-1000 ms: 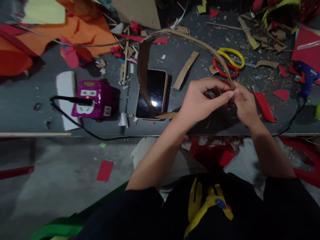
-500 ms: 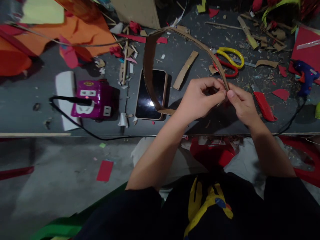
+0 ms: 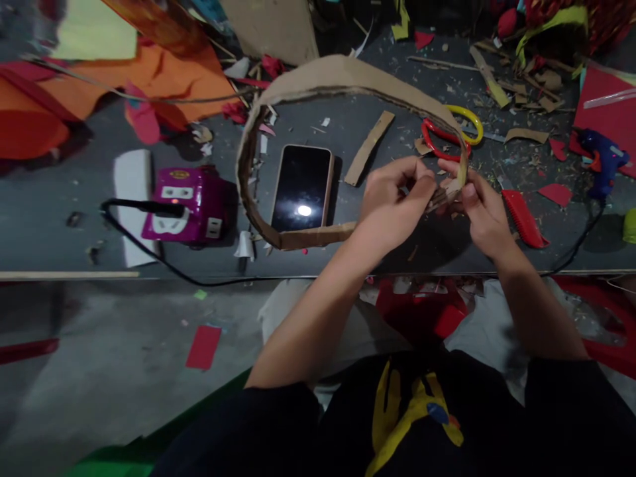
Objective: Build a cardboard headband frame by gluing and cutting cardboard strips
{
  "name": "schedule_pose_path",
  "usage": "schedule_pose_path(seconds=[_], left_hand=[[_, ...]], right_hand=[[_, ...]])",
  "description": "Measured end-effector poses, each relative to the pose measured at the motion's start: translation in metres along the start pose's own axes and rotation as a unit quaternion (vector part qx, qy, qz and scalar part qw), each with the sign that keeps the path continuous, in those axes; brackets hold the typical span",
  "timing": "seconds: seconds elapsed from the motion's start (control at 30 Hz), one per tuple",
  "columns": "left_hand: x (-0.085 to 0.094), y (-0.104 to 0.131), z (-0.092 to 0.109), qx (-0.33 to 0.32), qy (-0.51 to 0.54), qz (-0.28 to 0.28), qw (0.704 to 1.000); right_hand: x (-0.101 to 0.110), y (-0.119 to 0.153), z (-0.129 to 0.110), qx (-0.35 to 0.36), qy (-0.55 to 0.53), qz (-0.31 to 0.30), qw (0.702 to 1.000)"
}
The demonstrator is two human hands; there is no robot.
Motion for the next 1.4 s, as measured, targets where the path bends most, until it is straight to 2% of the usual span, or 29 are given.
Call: schedule_pose_path(seconds=[0.1, 0.33, 0.53, 0.73, 0.87, 0.97, 1.13, 1.4], left_hand=[[-0.001, -0.001, -0.003, -0.007, -0.012, 0.016, 1.000], [0.000, -0.001, -0.001, -0.082, -0.074, 0.042, 0.993], [0.006, 0.004, -0.002, -0.103, -0.146, 0.056, 0.982], [0.009, -0.002, 0.006, -0.185, -0.104, 0.005, 0.977], [0.009, -0.003, 0.008, -0.257, -0.086, 0.019, 0.963], [0.009, -0.002, 0.009, -0.274, -0.114, 0.016, 0.955], [0.012, -0.002, 0.008, -0.297, -0.164, -0.004, 0.941], [0.011, -0.005, 0.002, -0.363, -0.158, 0.028, 0.918]], right_hand=[[0.000, 0.000, 0.001, 0.006, -0.002, 0.004, 1.000], [0.001, -0.001, 0.005, 0.004, -0.020, 0.007, 1.000], [0.000, -0.001, 0.009, 0.043, 0.006, 0.051, 0.998], [-0.001, 0.001, 0.013, 0.110, -0.002, 0.081, 0.991], [-0.001, -0.001, 0.013, 0.156, -0.029, 0.079, 0.984], [-0.002, -0.002, 0.010, 0.173, -0.038, 0.081, 0.981], [-0.002, -0.001, 0.007, 0.170, -0.021, 0.079, 0.982], [0.001, 0.001, 0.008, 0.152, -0.015, 0.073, 0.986]])
Point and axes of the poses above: each hand's wrist, its own y-axis away from the middle knuckle, its own x-axis out of the back of the hand, z = x × y, the point moved 1 cm from there along -y, towards the middle knuckle, and after that the axes turned 8 degrees about z, right-handed, at the moved point
